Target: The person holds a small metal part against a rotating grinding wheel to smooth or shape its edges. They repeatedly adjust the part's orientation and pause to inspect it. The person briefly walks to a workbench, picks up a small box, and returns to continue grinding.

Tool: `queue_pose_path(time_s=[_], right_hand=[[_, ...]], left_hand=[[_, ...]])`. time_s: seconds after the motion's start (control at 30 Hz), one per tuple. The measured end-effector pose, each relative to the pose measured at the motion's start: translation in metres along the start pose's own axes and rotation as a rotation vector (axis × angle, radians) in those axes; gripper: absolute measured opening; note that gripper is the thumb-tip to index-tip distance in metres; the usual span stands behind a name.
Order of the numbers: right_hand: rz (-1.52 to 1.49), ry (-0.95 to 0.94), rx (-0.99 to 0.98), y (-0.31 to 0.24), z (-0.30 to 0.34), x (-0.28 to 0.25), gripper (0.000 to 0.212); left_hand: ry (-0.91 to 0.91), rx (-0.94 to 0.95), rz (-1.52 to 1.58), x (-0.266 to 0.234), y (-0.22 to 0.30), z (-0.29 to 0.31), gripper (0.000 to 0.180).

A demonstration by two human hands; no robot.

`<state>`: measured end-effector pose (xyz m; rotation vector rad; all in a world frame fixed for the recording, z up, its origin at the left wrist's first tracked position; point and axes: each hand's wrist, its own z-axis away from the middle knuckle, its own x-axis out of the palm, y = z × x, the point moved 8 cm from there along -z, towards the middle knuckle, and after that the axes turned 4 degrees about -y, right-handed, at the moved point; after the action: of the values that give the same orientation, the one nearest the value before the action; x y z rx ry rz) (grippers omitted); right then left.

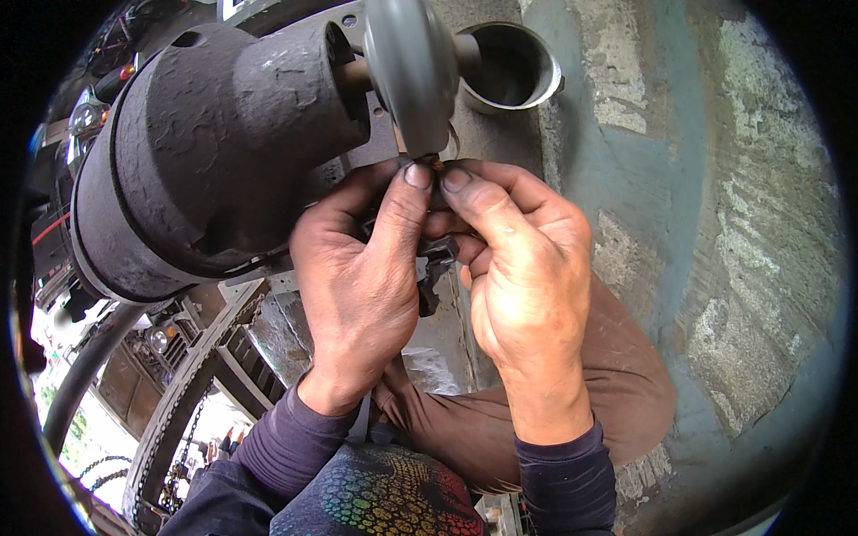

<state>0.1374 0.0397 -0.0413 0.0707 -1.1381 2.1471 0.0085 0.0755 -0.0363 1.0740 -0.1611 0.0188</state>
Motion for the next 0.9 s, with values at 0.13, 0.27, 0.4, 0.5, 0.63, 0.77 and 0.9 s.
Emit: queue_pose_path(time_s=[0.13,0.27,0.4,0.5,0.63,0.77,0.9], right_hand=[[0.004,-0.004,0.011,0.0006,-0.0002,0.0004,0.019],[0.003,0.023,0.004,0.0015,-0.0005,-0.0007,0.018],[0.020,0.009,0.002,0.0010,-0.0013,0.0009,0.019],[0.007,0.002,-0.003,0.0015,-0.0013,0.0024,0.020],[-0.018,-0.013,-0.018,0.0022,-0.0013,0.0046,0.020],[-0.002,-0.030,-0.022,0.0021,-0.0020,0.0057,0.020],[0.016,-0.029,-0.024,0.0022,-0.0021,0.0063,0.020]], left_hand=[[0.006,-0.002,-0.015,-0.0011,-0.0012,-0.0005,0.023],[0.008,-0.031,0.009,-0.0013,-0.0016,0.0016,0.023],[0.017,-0.040,0.039,-0.0015,-0.0013,0.0017,0.023],[0.014,-0.044,0.054,-0.0017,-0.0012,0.0028,0.023],[0.019,-0.020,0.048,-0.0027,-0.0006,0.0020,0.023],[0.034,-0.032,0.065,-0.0037,-0.0032,0.0029,0.024],[0.045,-0.027,0.057,-0.0058,-0.0044,0.0020,0.024]])
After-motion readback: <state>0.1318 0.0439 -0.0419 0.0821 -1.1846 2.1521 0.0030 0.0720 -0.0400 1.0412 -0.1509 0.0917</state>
